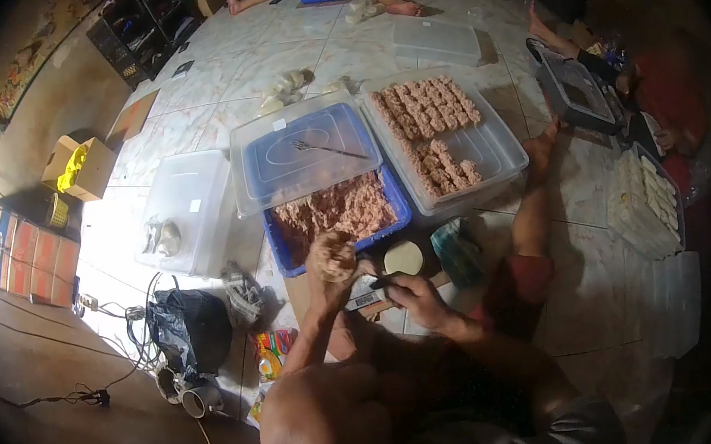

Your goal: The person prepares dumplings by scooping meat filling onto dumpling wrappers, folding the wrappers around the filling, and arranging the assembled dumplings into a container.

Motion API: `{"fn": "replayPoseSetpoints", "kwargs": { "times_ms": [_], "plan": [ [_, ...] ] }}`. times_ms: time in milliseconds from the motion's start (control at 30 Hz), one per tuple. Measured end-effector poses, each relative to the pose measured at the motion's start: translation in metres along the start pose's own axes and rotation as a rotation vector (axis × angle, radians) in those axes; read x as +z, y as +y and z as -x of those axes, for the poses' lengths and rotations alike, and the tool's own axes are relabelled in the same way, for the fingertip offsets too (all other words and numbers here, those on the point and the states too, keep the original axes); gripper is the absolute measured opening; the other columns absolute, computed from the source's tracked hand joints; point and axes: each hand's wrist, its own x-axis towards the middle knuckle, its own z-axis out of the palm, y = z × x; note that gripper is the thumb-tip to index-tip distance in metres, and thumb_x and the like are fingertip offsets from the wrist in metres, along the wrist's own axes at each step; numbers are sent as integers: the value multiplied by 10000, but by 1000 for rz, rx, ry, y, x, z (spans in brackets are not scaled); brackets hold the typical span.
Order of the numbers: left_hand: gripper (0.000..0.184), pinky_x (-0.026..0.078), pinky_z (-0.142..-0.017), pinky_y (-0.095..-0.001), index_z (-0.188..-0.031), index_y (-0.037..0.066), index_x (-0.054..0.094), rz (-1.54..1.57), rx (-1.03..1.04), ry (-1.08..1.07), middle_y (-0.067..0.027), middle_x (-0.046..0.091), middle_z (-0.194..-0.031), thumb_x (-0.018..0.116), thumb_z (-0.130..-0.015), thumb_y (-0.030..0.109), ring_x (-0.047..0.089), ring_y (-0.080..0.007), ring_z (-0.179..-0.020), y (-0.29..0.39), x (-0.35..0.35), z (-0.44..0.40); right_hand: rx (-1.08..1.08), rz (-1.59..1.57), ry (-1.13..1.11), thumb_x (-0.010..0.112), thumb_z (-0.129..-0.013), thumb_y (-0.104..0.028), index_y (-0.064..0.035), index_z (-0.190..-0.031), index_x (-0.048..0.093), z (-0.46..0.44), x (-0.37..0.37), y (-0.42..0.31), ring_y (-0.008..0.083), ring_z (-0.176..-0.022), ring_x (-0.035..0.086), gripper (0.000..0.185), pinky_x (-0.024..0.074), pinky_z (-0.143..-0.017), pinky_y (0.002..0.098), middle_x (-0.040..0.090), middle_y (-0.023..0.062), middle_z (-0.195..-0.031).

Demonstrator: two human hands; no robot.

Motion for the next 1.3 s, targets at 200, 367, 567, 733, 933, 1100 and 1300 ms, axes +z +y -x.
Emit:
{"fn": "replayPoseSetpoints", "kwargs": {
  "times_ms": [200, 367, 567, 733, 933, 1100, 1300],
  "plan": [
    [569, 499, -766, -318, -1079, 27, 580, 299, -307, 16, -42, 595, -927, 934, -703, 267, 567, -147, -830, 14, -13, -1, -307, 321, 244, 560, -974, -68, 28, -965, 612, -9, 5, -22, 262, -807, 587, 110, 453, -723, 375, 578, 136, -841],
    [416, 481, -731, -287, -917, 30, 605, 216, -306, 20, -19, 586, -866, 932, -688, 145, 552, -128, -814, 4, -34, 3, -67, -28, 212, 561, -1016, -127, -7, -983, 602, 16, -7, 22, 88, -716, 482, 131, 422, -644, 286, 510, -24, -769],
    [397, 480, -701, -277, -861, 36, 611, 540, -367, -70, 2, 589, -839, 940, -675, 155, 543, -100, -773, 13, -35, -3, 122, -260, -65, 510, -1034, -157, -40, -925, 584, 20, 8, -14, 65, -707, 468, 177, 406, -643, 261, 501, -33, -761],
    [522, 487, -715, -272, -956, 47, 610, 301, -296, -33, 2, 604, -878, 976, -632, 232, 548, -88, -801, -14, 6, 13, -536, 447, 362, 589, -960, -83, 17, -958, 610, -2, 39, 17, 185, -757, 599, 103, 453, -648, 358, 601, 134, -796],
    [543, 469, -735, -252, -1038, 42, 588, 631, -443, -207, 18, 594, -889, 959, -662, 170, 555, -83, -825, 14, -40, 3, -61, 147, 46, 557, -1006, -68, 47, -1077, 637, 24, 0, -26, 144, -760, 547, 157, 443, -668, 305, 596, 88, -874],
    [492, 465, -727, -247, -984, 51, 599, 555, -292, -238, 27, 607, -903, 957, -663, 155, 550, -75, -840, -3, -18, 9, -90, 170, 71, 574, -973, -41, 61, -985, 610, 16, 20, -30, 210, -772, 574, 109, 454, -686, 339, 588, 118, -878],
    [496, 460, -685, -241, -981, 54, 557, 394, -319, -25, 21, 588, -860, 946, -685, 135, 531, -66, -780, 10, -17, -5, -214, 569, 131, 555, -908, -23, 31, -969, 619, 2, 4, -59, 378, -833, 604, 105, 483, -740, 422, 609, 194, -914]
  ]
}}
